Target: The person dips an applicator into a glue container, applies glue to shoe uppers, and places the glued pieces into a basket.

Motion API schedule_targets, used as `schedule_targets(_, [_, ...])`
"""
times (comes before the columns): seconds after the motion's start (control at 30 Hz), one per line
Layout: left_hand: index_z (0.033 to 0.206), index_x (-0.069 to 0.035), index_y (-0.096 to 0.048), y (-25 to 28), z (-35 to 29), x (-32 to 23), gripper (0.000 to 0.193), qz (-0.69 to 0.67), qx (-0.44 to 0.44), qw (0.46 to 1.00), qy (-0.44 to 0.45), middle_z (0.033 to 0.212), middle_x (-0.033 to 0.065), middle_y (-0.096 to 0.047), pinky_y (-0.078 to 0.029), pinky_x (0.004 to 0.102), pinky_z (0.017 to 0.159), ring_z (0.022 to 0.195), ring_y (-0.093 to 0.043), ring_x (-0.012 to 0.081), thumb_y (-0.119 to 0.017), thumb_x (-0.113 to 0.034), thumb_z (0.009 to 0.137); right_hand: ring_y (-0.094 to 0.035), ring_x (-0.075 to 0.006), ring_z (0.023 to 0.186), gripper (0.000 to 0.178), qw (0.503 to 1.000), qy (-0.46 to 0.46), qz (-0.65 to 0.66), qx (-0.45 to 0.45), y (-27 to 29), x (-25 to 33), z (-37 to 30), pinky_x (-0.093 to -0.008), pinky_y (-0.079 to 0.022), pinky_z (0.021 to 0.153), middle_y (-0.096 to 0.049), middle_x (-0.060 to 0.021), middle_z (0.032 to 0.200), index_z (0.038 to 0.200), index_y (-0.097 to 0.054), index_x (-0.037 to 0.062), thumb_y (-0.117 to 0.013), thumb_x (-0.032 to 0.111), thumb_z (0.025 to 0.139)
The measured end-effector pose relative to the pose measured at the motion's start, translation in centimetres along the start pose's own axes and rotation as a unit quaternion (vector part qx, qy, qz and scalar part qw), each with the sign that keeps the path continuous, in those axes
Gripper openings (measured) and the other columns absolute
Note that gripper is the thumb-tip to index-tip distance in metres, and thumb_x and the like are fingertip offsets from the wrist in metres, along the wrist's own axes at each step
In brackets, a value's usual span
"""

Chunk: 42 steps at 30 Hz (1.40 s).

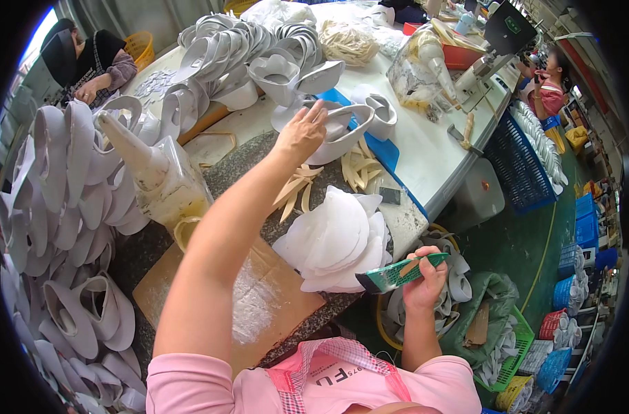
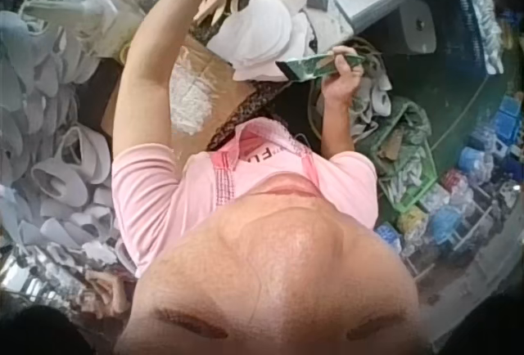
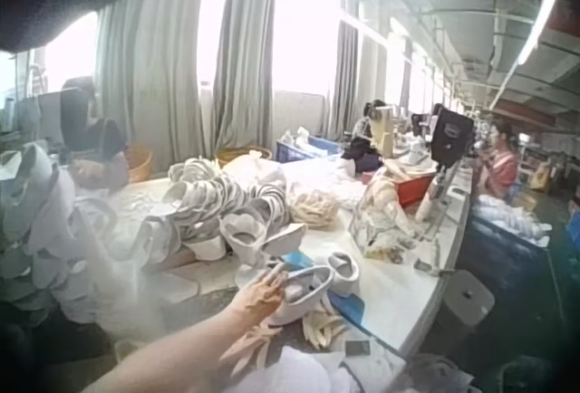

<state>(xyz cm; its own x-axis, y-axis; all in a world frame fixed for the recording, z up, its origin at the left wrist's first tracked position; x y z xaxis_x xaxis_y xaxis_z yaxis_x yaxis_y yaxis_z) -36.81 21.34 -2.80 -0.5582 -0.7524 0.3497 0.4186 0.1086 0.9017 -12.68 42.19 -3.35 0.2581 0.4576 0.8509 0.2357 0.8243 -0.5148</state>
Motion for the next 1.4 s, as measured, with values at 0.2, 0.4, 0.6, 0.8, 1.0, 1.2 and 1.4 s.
schedule_targets(0.2, [0.079, -0.002, -0.06, 15.3, -7.1, 3.6, 0.032, -0.041, -0.195, 0.98, 0.007, 0.103, 0.0119, -0.049, -0.031, 0.0311, 0.093, 0.107, -0.04, 0.0243, -0.067, -0.026, 0.059, -0.05, -0.0159, 0.061, 0.019, 0.996, -0.014, 0.01, 0.09, -2.6, -1.4, -0.1, -0.0256, -0.043, 0.054, -0.051, -0.0083, 0.071, 0.083, -0.049, -0.0004, -0.058, 0.013, 0.073])
schedule_targets(0.4, [0.077, -0.01, -0.057, 24.9, -24.8, 2.4, 0.031, 0.071, -0.136, 0.951, 0.267, 0.095, 0.0095, -0.048, -0.045, 0.0319, 0.061, 0.075, -0.055, 0.023, -0.065, -0.035, 0.061, -0.051, -0.0148, 0.066, 0.016, 0.983, -0.026, 0.059, 0.172, -6.6, -2.5, -0.8, -0.0252, -0.042, 0.059, -0.053, -0.0086, 0.075, 0.085, -0.051, -0.0032, -0.055, 0.005, 0.073])
schedule_targets(0.6, [0.084, -0.011, -0.053, 23.3, -39.3, -2.5, 0.024, 0.081, 0.073, 0.86, 0.499, 0.091, 0.0113, -0.043, -0.046, 0.0362, 0.051, 0.063, -0.056, 0.0241, -0.057, -0.033, 0.073, -0.056, -0.011, 0.067, 0.011, 0.916, 0.065, -0.082, 0.388, -16.8, -5.4, -3.9, -0.0205, -0.044, 0.061, -0.059, -0.0063, 0.073, 0.086, -0.057, -0.0026, -0.054, -0.004, 0.076])
schedule_targets(0.8, [0.085, -0.01, -0.053, 19.0, -43.2, -5.5, 0.022, -0.036, 0.164, 0.853, 0.495, 0.079, 0.0113, -0.047, -0.047, 0.0342, 0.047, 0.055, -0.057, 0.0258, -0.054, -0.031, 0.076, -0.055, -0.0089, 0.063, 0.013, 0.851, 0.251, -0.251, 0.387, -24.1, -11.5, -3.3, -0.0194, -0.042, 0.055, -0.061, -0.0045, 0.072, 0.082, -0.061, 0.0039, -0.059, -0.002, 0.07])
schedule_targets(1.0, [0.08, -0.004, -0.053, 16.6, -42.9, -5.9, 0.027, -0.087, 0.073, 0.874, 0.472, 0.074, 0.0133, -0.05, -0.046, 0.0349, 0.048, 0.056, -0.057, 0.0279, -0.052, -0.031, 0.078, -0.052, -0.0115, 0.058, 0.015, 0.804, 0.287, -0.243, 0.461, -26.1, -8.6, -2.4, -0.0215, -0.04, 0.053, -0.061, -0.0033, 0.069, 0.08, -0.064, 0.0076, -0.061, -0.001, 0.068])
schedule_targets(1.2, [0.08, 0.003, -0.06, 15.1, -43.7, -3.9, 0.034, -0.382, 0.123, 0.798, 0.449, 0.083, 0.016, -0.055, -0.041, 0.0342, 0.068, 0.076, -0.053, 0.0313, -0.053, -0.03, 0.079, -0.05, -0.0066, 0.061, 0.011, 0.866, 0.129, -0.191, 0.443, -22.0, -9.0, 0.5, -0.0165, -0.036, 0.054, -0.061, -0.0028, 0.074, 0.085, -0.061, 0.0015, -0.058, 0.001, 0.075])
schedule_targets(1.4, [0.07, 0.0, -0.055, 16.1, -44.6, -4.3, 0.022, -0.298, 0.049, 0.872, 0.387, 0.083, 0.0117, -0.051, -0.042, 0.0333, 0.065, 0.078, -0.052, 0.0261, -0.063, -0.02, 0.067, -0.049, -0.0043, 0.061, 0.011, 0.85, -0.002, -0.19, 0.491, -22.2, -8.4, -4.8, -0.0156, -0.037, 0.054, -0.06, -0.0027, 0.074, 0.086, -0.061, 0.0015, -0.058, 0.003, 0.075])
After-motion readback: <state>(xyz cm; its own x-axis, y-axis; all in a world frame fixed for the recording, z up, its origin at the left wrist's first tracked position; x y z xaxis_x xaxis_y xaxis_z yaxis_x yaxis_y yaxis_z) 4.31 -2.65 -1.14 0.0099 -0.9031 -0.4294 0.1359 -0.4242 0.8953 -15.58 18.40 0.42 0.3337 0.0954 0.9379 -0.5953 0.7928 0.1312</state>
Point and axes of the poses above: each hand's wrist, its own z-axis towards the middle knuckle, its own y-axis out of the back of the hand, x = y × z, the point moved 2 cm from there along z, towards the middle knuckle
